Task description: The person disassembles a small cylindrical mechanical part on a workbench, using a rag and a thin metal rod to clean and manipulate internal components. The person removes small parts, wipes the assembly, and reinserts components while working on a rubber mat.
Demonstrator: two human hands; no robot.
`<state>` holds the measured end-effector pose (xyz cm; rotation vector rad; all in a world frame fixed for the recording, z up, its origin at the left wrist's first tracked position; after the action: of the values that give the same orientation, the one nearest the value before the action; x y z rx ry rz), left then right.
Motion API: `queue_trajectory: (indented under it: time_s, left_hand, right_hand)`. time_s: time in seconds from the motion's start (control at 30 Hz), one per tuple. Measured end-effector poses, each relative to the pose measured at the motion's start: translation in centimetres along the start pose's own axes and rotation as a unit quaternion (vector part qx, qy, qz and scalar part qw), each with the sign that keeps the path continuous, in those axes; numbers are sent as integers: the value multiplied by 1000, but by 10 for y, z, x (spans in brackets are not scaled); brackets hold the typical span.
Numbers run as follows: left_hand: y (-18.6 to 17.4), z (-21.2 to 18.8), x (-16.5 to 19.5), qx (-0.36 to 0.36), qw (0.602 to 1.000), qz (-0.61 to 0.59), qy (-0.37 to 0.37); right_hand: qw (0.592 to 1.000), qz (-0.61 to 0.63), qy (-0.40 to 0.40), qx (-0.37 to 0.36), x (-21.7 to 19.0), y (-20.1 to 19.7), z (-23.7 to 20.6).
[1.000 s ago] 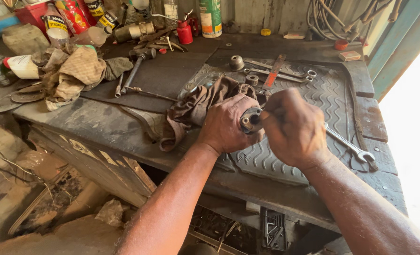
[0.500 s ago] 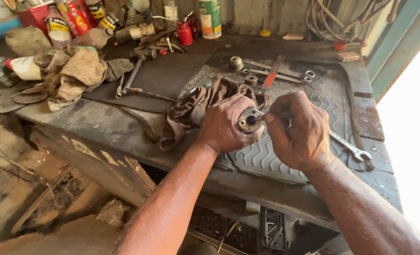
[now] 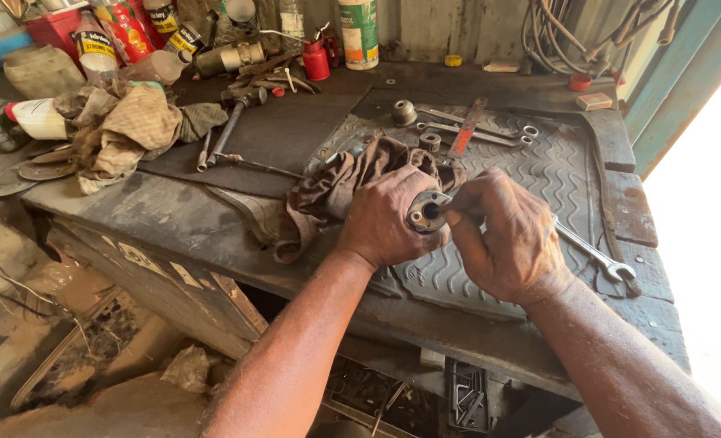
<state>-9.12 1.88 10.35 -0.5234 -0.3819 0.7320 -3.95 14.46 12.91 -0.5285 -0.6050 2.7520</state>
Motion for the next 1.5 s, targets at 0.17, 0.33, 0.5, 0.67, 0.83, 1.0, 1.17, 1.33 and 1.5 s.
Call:
queue_trajectory:
  time_s: [0.17,0.33,0.5,0.67,0.83,1.0,1.17,1.33,1.5]
  left_hand:
    - [0,-1,-1,3,1000,6,2]
    - [-2,1,-1,3,1000,5,-4]
    - [-2,2,-1,-5,1000,5,1]
    - [0,1,-4,-10,1000,-3,-9]
    - [0,1,-3,-6,1000,2,-2]
    - [-1,1,-2,6,1000,-4,0]
    - [-1,0,-2,7,1000,5,2]
    - [-1,-1,5,18,999,35,28]
    - [1,-1,4,16,999,33,25]
  right_hand:
    - [1000,-8,10,-11,0,4,1]
    - [999,-22,-30,-1,-10,1,3]
    - [999,-13,-29,-22,-11,5,4]
    - [999,-11,-33,-20,-11,6,4]
    - [999,-17,-42,-20,-13,6,4]
    - [999,-23,-34,-26,-13,7,5]
    - [998,-31,-40,-25,-17,11,6]
    - [998,-44,-31,-18,-17,12,5]
    - [997,-46,-53,-17,-23,13,6]
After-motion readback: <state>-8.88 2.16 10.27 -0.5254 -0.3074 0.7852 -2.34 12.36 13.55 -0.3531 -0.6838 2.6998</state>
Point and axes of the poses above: each hand's wrist, its own z-axis towards the middle knuckle, its own y-axis out of the palm, x = y × z, the point moved 10 cm from there along z, towards the middle knuckle, and after that the axes turned 12 degrees about z, right-handed, at the moved point
